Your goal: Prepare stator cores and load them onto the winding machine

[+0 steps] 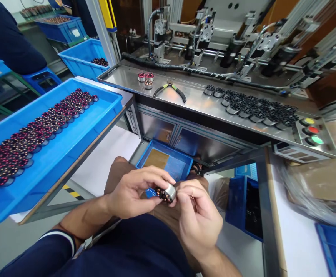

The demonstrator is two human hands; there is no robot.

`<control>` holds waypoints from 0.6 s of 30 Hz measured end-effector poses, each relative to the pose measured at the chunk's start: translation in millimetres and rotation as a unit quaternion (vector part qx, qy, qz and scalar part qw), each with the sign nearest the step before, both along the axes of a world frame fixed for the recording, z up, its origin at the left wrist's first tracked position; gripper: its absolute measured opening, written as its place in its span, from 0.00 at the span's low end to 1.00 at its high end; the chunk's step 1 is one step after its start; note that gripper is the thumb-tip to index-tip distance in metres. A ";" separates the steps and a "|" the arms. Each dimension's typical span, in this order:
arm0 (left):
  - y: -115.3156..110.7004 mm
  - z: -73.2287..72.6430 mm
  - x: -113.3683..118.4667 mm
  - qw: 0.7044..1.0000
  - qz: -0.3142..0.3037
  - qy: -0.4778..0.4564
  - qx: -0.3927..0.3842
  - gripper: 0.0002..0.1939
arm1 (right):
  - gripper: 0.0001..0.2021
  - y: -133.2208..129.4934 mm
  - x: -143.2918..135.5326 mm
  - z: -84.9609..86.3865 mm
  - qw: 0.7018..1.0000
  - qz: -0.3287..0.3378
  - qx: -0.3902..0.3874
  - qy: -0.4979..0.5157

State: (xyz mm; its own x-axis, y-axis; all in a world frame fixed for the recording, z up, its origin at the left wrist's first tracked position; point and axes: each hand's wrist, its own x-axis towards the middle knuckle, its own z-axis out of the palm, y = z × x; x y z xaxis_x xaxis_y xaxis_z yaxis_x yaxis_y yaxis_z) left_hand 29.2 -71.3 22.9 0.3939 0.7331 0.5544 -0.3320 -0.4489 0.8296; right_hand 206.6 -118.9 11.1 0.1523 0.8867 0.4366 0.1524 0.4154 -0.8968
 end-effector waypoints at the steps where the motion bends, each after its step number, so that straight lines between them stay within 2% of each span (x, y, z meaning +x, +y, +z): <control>1: -1.2 0.3 -0.2 0.998 -0.043 -0.031 -0.042 0.17 | 0.06 0.0 4.7 1.2 0.997 -0.010 0.048 -0.054; 3: -3.5 0.8 -0.3 0.980 -0.115 -0.087 -0.139 0.16 | 0.07 -0.3 15.4 3.6 0.981 0.004 0.117 -0.157; 5: -4.3 0.5 0.2 0.952 -0.139 -0.105 -0.251 0.20 | 0.09 -1.6 25.7 5.5 0.965 0.036 0.130 -0.224; 7: -2.9 -1.2 1.3 0.913 -0.168 -0.067 -0.364 0.22 | 0.09 -3.9 33.3 6.9 0.959 0.049 0.119 -0.252; 8: -1.7 -2.3 1.9 0.888 -0.205 -0.039 -0.410 0.23 | 0.09 -5.0 35.9 7.4 0.958 0.048 0.116 -0.258; 10: 0.9 -4.3 3.3 0.836 -0.289 -0.006 -0.466 0.25 | 0.09 -6.7 39.4 8.3 0.953 0.046 0.127 -0.272; 11: 1.8 -4.8 4.0 0.820 -0.314 -0.009 -0.479 0.25 | 0.09 -7.1 40.7 8.8 0.948 0.047 0.143 -0.281; 12: 2.3 -4.8 4.7 0.813 -0.318 -0.022 -0.486 0.24 | 0.09 -7.1 42.0 9.1 0.942 0.051 0.161 -0.289; 15: 1.3 -3.4 6.5 0.824 -0.267 -0.065 -0.495 0.23 | 0.15 -5.0 46.3 9.1 0.935 0.056 0.188 -0.294; 18: -0.7 -2.4 8.0 0.832 -0.246 -0.088 -0.490 0.22 | 0.36 -0.3 49.6 9.3 0.957 0.017 0.182 -0.225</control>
